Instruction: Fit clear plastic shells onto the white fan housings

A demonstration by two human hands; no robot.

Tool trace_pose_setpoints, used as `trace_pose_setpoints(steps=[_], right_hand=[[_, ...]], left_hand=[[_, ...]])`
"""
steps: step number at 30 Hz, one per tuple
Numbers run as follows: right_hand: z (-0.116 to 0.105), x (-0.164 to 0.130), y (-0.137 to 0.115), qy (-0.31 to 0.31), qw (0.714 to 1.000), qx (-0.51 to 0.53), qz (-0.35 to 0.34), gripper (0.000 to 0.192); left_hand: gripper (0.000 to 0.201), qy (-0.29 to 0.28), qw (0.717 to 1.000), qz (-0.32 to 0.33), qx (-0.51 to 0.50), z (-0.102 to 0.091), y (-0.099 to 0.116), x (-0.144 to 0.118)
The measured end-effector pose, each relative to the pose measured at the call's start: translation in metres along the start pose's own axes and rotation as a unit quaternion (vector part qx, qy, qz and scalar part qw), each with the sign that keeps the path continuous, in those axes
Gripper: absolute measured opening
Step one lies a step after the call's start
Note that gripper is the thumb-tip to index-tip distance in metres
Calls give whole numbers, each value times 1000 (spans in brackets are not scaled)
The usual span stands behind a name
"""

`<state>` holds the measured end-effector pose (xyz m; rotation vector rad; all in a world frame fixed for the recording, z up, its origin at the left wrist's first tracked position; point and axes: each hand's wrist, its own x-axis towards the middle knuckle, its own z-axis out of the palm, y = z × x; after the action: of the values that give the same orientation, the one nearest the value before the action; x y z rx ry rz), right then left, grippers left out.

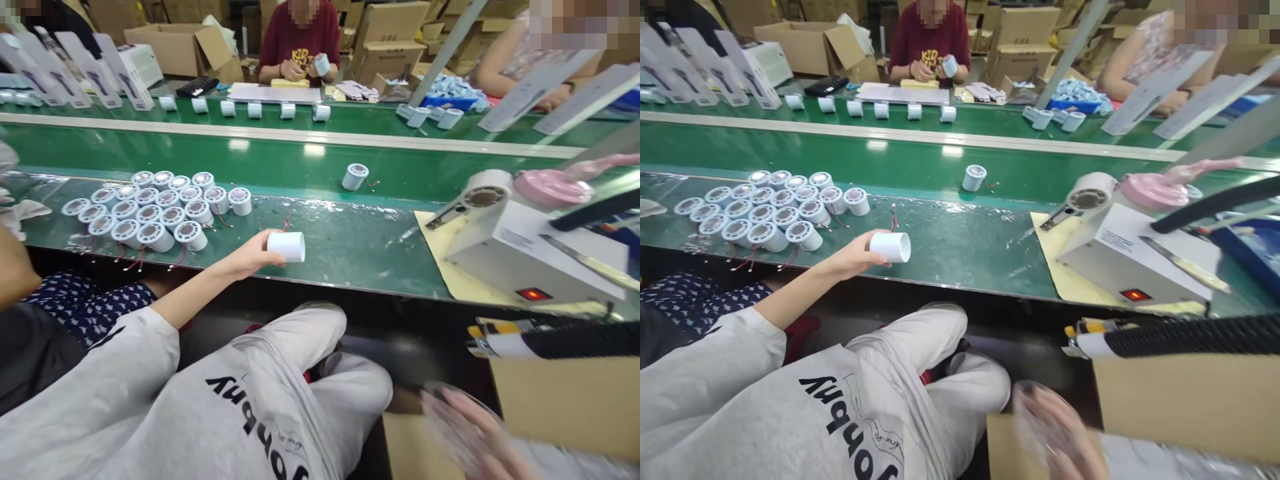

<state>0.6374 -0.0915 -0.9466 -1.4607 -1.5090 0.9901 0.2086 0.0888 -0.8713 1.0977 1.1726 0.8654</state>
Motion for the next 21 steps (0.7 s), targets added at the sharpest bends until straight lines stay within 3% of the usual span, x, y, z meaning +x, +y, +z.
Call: trace_pose_setpoints(steps=[2,3,5,7,9,11,13,16,21], right_hand=[[37,-4,-28,-9,994,-97,-58,39],[57,-1,-42,20,981,-162,-105,42],[90,12,-64,49,939,-280,-195,43],[107,25,-75,80,898,-371,-223,44],[108,32,-78,88,879,-425,-199,43],[102,32,-77,71,887,-427,-159,37],[94,27,-74,41,919,-370,-127,25],[89,21,-73,18,969,-230,-90,4],[94,19,-77,54,992,-88,-69,24]], left_hand=[[61,-142,974,-110,-140,29,-15,0],[55,-202,951,-162,-171,45,-22,1],[52,-290,916,-231,-152,73,-33,2],[47,-366,901,-227,-50,96,-38,1],[37,-424,891,-143,81,110,-39,0],[27,-435,880,-1,189,118,-37,-1],[21,-412,870,115,244,120,-35,-2],[30,-376,874,179,251,120,-38,-4],[64,-340,881,245,221,116,-54,0]])
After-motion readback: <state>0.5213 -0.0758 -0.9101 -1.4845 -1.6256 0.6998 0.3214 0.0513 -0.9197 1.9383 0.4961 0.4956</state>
